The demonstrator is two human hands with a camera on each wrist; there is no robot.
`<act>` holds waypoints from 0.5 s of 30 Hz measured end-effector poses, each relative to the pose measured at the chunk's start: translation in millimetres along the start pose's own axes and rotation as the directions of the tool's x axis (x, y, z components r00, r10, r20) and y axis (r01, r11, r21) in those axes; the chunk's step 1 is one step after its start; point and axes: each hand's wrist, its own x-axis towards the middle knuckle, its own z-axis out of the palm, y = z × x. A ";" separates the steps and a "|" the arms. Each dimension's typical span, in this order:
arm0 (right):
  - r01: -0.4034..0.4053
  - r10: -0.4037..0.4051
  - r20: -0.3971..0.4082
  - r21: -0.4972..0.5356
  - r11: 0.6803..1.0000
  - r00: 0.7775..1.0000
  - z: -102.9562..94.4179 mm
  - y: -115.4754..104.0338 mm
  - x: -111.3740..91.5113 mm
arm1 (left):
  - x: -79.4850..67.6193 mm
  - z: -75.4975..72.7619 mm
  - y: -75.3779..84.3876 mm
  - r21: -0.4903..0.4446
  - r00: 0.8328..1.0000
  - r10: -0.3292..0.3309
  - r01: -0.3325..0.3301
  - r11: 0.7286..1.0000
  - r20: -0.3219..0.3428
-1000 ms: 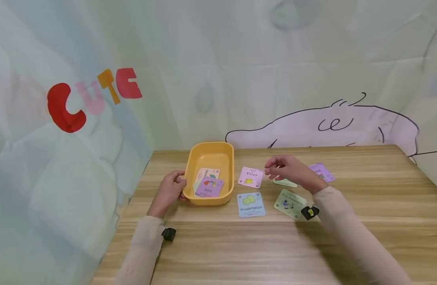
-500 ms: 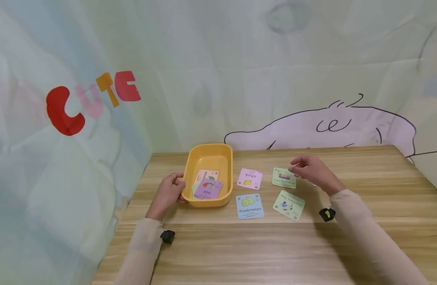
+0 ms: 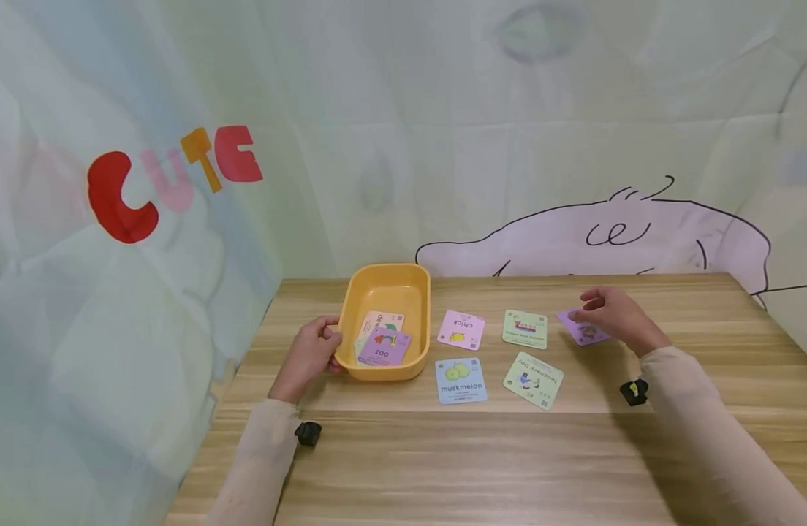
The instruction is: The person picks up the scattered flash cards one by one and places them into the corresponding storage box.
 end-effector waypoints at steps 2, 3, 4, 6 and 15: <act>-0.017 0.017 0.005 -0.028 0.999 1.000 -3.2 4.2 -0.5 | -0.1 0.8 0.1 -0.003 1.000 0.001 -0.001 1.000 0.001; -0.026 0.026 0.006 -0.048 0.999 1.000 -4.5 5.5 0.1 | -0.1 0.5 0.5 -0.003 1.000 0.004 -0.004 1.000 0.001; -0.034 0.035 0.007 -0.070 0.997 0.999 -5.7 7.2 1.1 | 0.0 0.2 0.9 -0.003 1.000 0.006 -0.005 1.000 0.001; -0.047 0.048 0.005 -0.122 0.991 0.999 -7.2 10.5 3.2 | 0.1 -0.3 1.4 -0.002 1.000 0.005 -0.005 1.000 0.000; -0.100 0.098 -0.022 -0.286 0.953 0.995 -1.6 18.0 9.7 | -1.8 -0.7 2.5 0.000 1.000 -0.004 0.004 1.000 0.005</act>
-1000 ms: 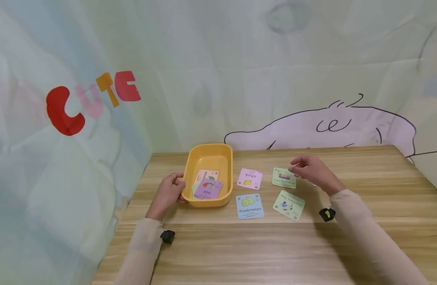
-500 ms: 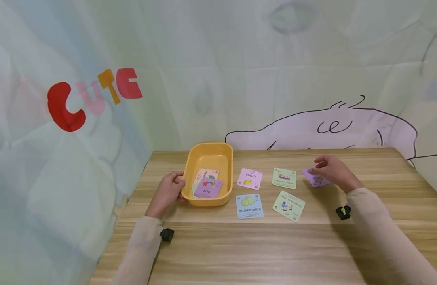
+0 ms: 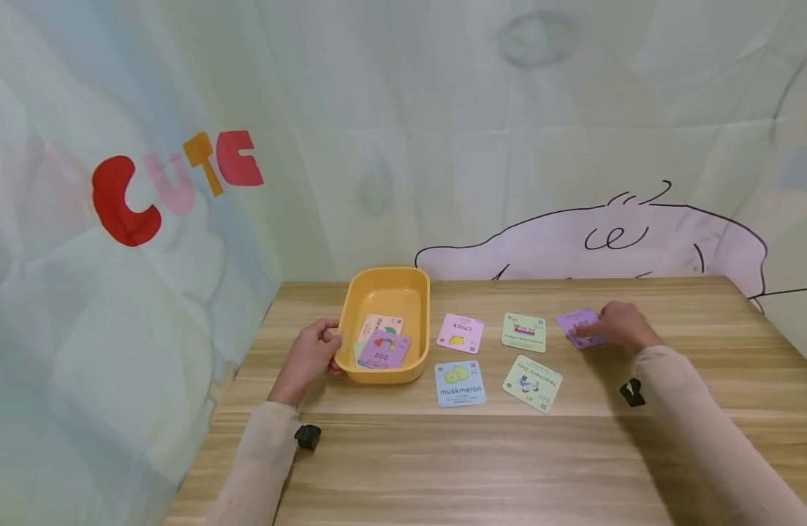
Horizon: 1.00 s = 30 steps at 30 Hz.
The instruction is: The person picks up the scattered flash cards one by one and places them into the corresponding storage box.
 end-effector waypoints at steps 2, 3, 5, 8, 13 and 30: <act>-0.017 0.017 -0.003 -0.022 1.000 1.000 1.8 -1.4 0.9 | 0.1 0.0 -0.2 -0.001 1.000 0.004 -0.004 1.000 -0.002; -0.022 0.022 -0.004 -0.029 0.999 1.000 2.2 -2.0 1.5 | 0.2 0.0 -0.2 -0.002 1.000 0.006 -0.006 1.000 -0.003; -0.026 0.026 0.002 -0.045 0.999 1.000 1.6 -4.5 2.2 | 0.5 -0.2 -0.4 0.000 1.000 0.008 -0.008 1.000 -0.005; -0.031 0.033 0.029 -0.055 0.998 0.999 -1.0 -7.0 4.8 | 0.7 -0.2 -0.6 0.004 1.000 0.006 -0.006 1.000 -0.005; -0.045 0.050 0.071 -0.074 0.996 0.996 -5.2 -9.9 7.6 | 0.6 0.1 -1.1 -0.002 1.000 0.005 -0.005 1.000 -0.001; -0.096 0.095 0.090 0.007 0.995 0.991 -5.1 -7.6 14.0 | -0.2 2.0 -0.7 -0.005 1.000 0.013 -0.014 1.000 -0.010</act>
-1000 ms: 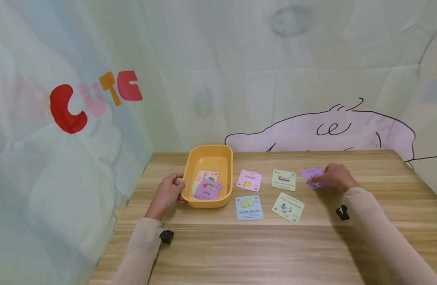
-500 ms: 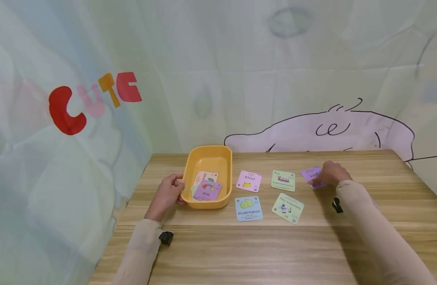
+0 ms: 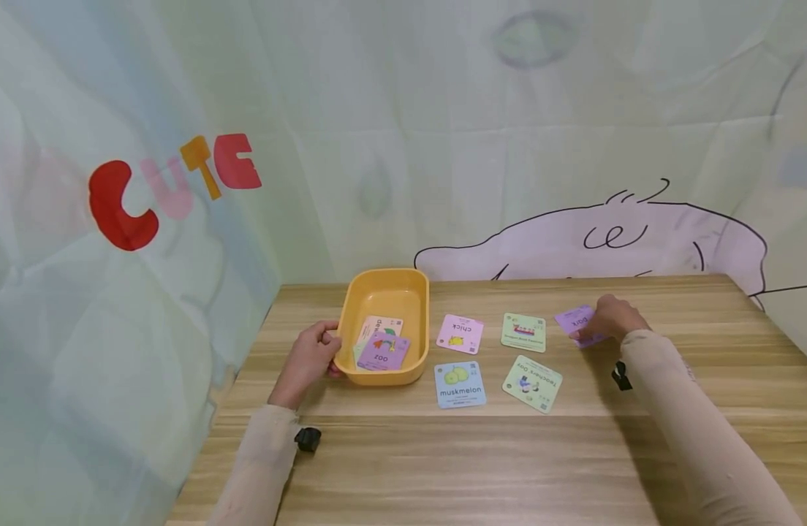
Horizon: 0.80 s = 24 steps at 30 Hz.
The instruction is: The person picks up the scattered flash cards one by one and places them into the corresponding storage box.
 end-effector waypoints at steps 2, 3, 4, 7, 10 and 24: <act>0.017 -0.017 -0.014 -0.016 1.000 1.000 -0.2 -0.1 -0.3 | 0.2 -0.2 -0.5 -0.003 1.000 0.010 -0.010 1.000 0.005; 0.024 -0.024 -0.021 -0.022 0.999 0.999 -0.4 -0.5 -0.5 | 0.4 -0.2 -0.8 -0.005 1.000 0.016 -0.016 1.000 0.008; 0.031 -0.032 -0.027 -0.031 0.999 0.999 -0.6 -0.3 -0.1 | 0.5 -0.3 -1.0 -0.009 1.000 0.021 -0.021 1.000 0.010; 0.041 -0.043 -0.045 -0.049 0.998 0.998 -1.1 -1.5 -0.1 | 1.6 -0.6 -1.8 -0.018 0.999 0.033 -0.032 0.999 0.015; 0.034 -0.036 -0.045 -0.039 0.999 0.998 -1.1 -0.8 1.4 | 2.2 -0.4 -1.7 -0.018 1.000 0.026 -0.026 1.000 0.012; 0.005 -0.005 0.004 0.042 0.999 1.000 -0.2 -2.4 0.5 | 2.7 -0.5 -3.1 -0.023 1.000 0.005 -0.005 1.000 0.012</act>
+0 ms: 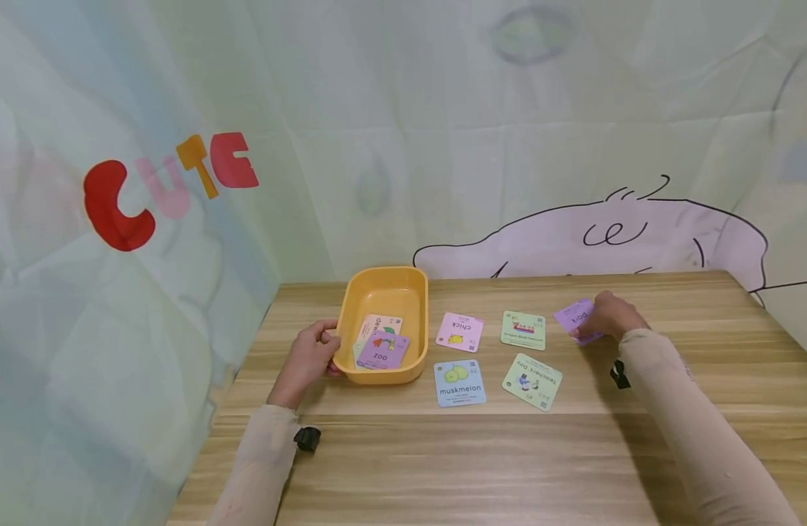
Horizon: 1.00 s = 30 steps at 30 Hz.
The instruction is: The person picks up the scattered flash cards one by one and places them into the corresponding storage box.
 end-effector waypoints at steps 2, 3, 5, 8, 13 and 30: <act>0.001 -0.001 0.001 0.014 1.000 1.000 0.0 0.3 -0.3 | -0.1 0.0 0.5 0.006 1.000 0.000 0.000 1.000 -0.001; 0.004 -0.004 0.002 0.016 1.000 1.000 0.2 0.4 -0.6 | -0.2 -0.1 0.8 0.008 1.000 0.000 0.000 1.000 -0.002; 0.011 -0.011 0.007 0.012 1.000 1.000 0.5 0.5 -1.1 | -0.4 -0.2 1.3 0.013 1.000 -0.002 0.002 1.000 -0.005; 0.019 -0.020 0.012 0.005 1.000 1.000 1.3 1.4 -0.6 | -0.9 -0.2 2.1 0.016 1.000 -0.007 0.007 1.000 -0.005; 0.037 -0.037 0.003 -0.005 0.999 0.999 2.9 3.0 1.4 | -1.2 -0.2 2.2 0.015 1.000 -0.009 0.009 1.000 -0.005; 0.082 -0.082 -0.002 0.007 0.997 0.997 5.9 7.9 4.4 | -1.9 -0.7 2.0 0.015 1.000 0.011 -0.011 1.000 -0.003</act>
